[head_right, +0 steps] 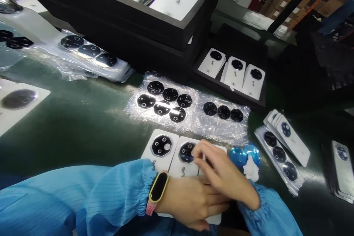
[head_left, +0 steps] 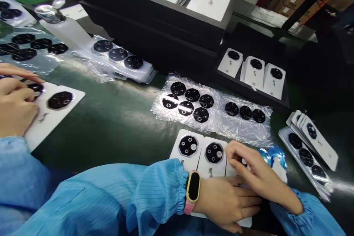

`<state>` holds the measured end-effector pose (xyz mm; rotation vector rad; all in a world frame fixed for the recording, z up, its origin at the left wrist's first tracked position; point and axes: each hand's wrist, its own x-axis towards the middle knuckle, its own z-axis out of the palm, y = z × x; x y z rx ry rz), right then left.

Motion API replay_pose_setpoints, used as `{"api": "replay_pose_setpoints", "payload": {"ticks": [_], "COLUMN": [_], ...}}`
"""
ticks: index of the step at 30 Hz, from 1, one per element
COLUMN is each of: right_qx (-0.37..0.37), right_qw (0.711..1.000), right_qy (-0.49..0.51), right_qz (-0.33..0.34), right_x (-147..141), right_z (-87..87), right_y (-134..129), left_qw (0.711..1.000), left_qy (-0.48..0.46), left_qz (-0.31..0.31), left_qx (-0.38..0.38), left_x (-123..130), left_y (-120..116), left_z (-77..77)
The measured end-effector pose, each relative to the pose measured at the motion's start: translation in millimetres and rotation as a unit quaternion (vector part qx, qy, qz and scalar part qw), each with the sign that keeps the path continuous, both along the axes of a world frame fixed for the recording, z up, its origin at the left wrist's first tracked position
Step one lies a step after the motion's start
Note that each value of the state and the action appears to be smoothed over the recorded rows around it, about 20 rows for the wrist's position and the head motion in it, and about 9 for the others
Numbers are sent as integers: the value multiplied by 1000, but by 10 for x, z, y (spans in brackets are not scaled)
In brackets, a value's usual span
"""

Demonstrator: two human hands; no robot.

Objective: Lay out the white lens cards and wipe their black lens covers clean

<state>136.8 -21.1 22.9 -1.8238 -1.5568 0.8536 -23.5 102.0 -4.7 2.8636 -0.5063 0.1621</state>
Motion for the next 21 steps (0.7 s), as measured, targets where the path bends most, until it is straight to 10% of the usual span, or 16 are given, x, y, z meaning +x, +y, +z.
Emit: {"api": "replay_pose_setpoints", "payload": {"ticks": [3, 6, 21], "right_qx": [-2, -59, -79], "right_qw": [981, 946, 881], "right_qy": [-30, -64, -266], "right_qz": [-190, -313, -384], "right_x": [265, 439, 388], "right_z": [32, 13, -193], "right_y": [-366, -645, -714], "left_qw": [985, 976, 975], "left_qy": [-23, -28, -62], "left_qz": [-170, -207, -190], "left_qx": [-26, -54, -98], "left_x": [462, 551, 479], "left_y": [-594, -735, -680], "left_z": [-320, -495, -529]}}
